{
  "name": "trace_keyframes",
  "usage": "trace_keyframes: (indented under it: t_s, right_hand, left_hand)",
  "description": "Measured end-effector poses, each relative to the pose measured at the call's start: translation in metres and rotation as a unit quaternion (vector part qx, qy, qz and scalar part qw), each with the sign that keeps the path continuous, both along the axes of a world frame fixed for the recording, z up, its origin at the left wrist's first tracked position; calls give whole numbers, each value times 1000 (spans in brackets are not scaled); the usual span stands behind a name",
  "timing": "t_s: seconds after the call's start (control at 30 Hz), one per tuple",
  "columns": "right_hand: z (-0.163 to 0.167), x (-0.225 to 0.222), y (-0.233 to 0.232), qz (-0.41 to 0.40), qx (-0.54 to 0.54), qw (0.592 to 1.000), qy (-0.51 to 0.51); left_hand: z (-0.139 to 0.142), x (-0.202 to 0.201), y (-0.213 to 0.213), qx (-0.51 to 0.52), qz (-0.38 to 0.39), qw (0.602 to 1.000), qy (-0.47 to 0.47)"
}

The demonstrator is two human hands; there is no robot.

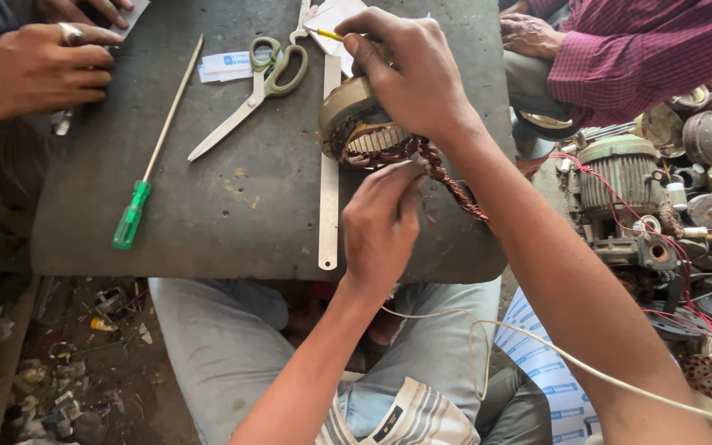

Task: The person uses a screwdriver to pry and adjust copper windings inside a motor stator. They repeatedly insert the tool into the slots and manipulate the wires while holding the stator steady with their other hand.

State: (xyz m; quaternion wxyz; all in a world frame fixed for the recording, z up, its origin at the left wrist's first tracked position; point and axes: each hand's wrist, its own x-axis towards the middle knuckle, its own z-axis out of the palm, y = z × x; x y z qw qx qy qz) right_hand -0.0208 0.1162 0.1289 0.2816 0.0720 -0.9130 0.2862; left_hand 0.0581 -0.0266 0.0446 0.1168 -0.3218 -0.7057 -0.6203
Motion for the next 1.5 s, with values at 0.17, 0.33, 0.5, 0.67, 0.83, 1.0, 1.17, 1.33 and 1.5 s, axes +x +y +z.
trace_keyframes:
  t_s: [0.17,0.33,0.5,0.67,0.83,1.0,1.17,1.33,1.5]
  right_hand:
    - [0,1,0,11,0,1000,14]
    - [-4,0,2,12,-1,1000,21]
    - [-11,-7,12,8,-1,1000,7]
    - [-17,-18,27,26,-67,995,-73]
    - [-21,-24,30,39,-67,996,-51]
    - [-26,-14,26,24,-127,988,-86]
    - [-31,-9,24,36,-98,994,-38]
    - [-38,-10,24,54,-122,990,-41]
    - [-40,-11,25,28,-117,991,-54]
  left_hand:
    - [2,-4,-2,-39,-88,993,74]
    - [9,-1,-25,-10,-139,990,1]
    - [-3,6,-32,56,-65,983,-163]
    - [-25,-10,-5,141,-153,859,-467]
    - [-30,-22,20,187,-220,759,-584]
    - [-26,-17,29,241,-229,704,-628]
    - [-22,-18,25,241,-237,705,-624]
    - [-22,-23,26,249,-206,690,-648]
    - [-18,-21,27,189,-175,759,-598]
